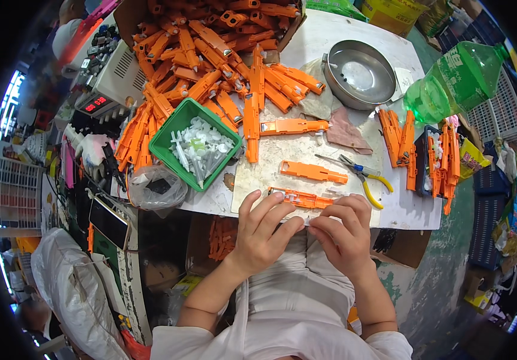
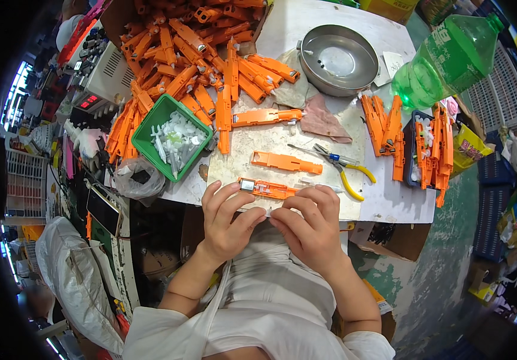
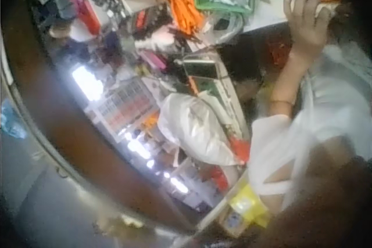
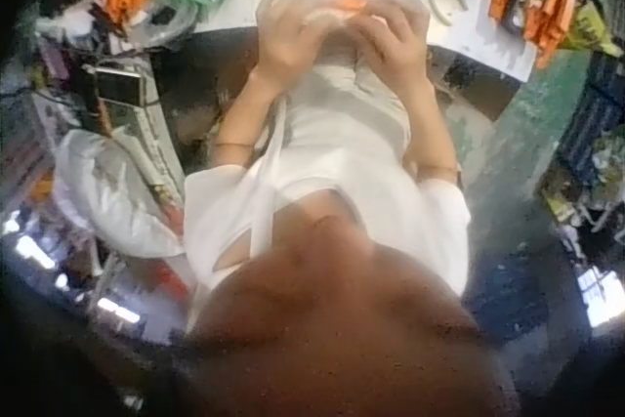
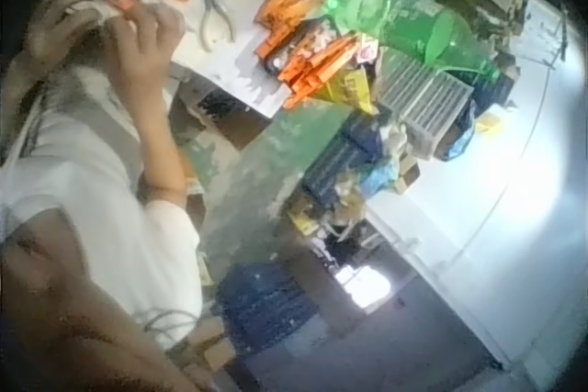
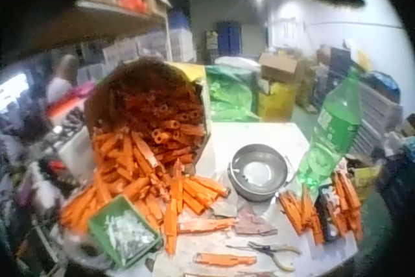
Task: The person assembles small orange plastic components at a cluttered workbench. They insert white cylindrical pieces into the orange parts, use pliers to trim or adjust them, and place finished units on the table. The process is repeated with multiple components throughout the clip.
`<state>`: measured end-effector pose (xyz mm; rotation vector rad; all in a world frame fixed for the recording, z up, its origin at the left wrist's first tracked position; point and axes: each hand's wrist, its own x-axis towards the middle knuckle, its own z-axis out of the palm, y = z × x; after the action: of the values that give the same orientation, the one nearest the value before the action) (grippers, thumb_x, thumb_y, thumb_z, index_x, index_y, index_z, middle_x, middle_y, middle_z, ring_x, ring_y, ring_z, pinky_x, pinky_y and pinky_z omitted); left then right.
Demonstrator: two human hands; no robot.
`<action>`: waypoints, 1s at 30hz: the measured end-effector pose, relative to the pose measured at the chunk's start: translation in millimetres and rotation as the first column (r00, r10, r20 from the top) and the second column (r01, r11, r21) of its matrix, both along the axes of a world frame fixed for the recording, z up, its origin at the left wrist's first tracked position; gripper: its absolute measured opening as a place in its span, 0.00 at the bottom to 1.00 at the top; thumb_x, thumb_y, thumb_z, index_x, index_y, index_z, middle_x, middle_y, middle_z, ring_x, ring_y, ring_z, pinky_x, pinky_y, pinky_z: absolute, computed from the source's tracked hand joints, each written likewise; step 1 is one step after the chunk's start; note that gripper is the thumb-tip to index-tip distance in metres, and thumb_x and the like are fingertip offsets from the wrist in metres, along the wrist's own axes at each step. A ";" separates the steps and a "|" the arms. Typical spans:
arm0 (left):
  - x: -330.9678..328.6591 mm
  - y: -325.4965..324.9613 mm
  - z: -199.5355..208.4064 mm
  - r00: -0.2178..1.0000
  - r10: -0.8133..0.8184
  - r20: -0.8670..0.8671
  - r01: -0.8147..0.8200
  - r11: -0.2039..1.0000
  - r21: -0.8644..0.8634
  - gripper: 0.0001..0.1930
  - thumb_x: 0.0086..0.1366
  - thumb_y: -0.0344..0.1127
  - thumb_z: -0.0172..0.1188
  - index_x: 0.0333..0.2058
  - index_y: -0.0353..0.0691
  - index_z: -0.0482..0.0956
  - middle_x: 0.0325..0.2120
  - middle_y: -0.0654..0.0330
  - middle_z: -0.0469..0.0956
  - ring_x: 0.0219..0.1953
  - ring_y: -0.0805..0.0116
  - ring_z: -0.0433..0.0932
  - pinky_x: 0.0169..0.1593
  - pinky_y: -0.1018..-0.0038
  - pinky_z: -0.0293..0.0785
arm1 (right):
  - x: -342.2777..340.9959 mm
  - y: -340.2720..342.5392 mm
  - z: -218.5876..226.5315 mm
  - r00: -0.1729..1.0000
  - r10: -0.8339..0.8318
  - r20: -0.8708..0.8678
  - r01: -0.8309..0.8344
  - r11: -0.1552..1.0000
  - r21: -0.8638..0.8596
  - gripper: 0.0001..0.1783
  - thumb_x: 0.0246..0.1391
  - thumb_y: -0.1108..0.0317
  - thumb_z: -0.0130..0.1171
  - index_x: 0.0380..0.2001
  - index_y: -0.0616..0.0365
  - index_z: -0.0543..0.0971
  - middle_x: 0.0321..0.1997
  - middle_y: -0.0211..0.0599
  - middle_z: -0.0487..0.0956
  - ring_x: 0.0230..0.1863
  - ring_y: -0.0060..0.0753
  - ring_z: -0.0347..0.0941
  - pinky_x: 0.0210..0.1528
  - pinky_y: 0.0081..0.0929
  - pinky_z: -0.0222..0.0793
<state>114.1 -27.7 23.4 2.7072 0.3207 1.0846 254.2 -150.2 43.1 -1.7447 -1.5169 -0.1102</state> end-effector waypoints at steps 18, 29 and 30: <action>-6.6 -5.8 -23.2 0.988 0.065 -0.141 -0.072 0.997 -0.040 0.14 0.54 0.36 0.65 0.41 0.48 0.80 0.43 0.63 0.72 0.56 0.60 0.63 0.61 0.54 0.54 | 21.8 24.4 -12.6 1.000 -0.014 -0.027 0.008 0.980 -0.198 0.06 0.41 0.69 0.66 0.26 0.55 0.80 0.31 0.30 0.73 0.43 0.37 0.67 0.50 0.39 0.58; -3.7 -12.0 -31.9 0.963 0.089 -0.253 -0.098 0.995 -0.022 0.21 0.56 0.41 0.63 0.49 0.51 0.76 0.48 0.63 0.68 0.59 0.61 0.60 0.63 0.51 0.51 | 32.0 32.2 6.5 0.997 0.063 -0.049 -0.076 0.932 -0.354 0.12 0.43 0.67 0.64 0.33 0.56 0.79 0.34 0.33 0.74 0.41 0.38 0.69 0.49 0.34 0.62; -3.6 -12.1 -32.5 0.963 0.094 -0.251 -0.101 0.995 -0.018 0.21 0.56 0.41 0.63 0.49 0.51 0.76 0.48 0.63 0.68 0.59 0.60 0.60 0.63 0.51 0.50 | 31.4 30.7 6.2 0.997 0.055 -0.062 -0.073 0.937 -0.341 0.12 0.43 0.67 0.64 0.34 0.56 0.78 0.34 0.33 0.74 0.41 0.38 0.69 0.49 0.34 0.63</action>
<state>110.5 -39.8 -9.0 2.8294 0.5113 0.7516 285.5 -119.5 49.3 -1.9470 -1.6262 0.2465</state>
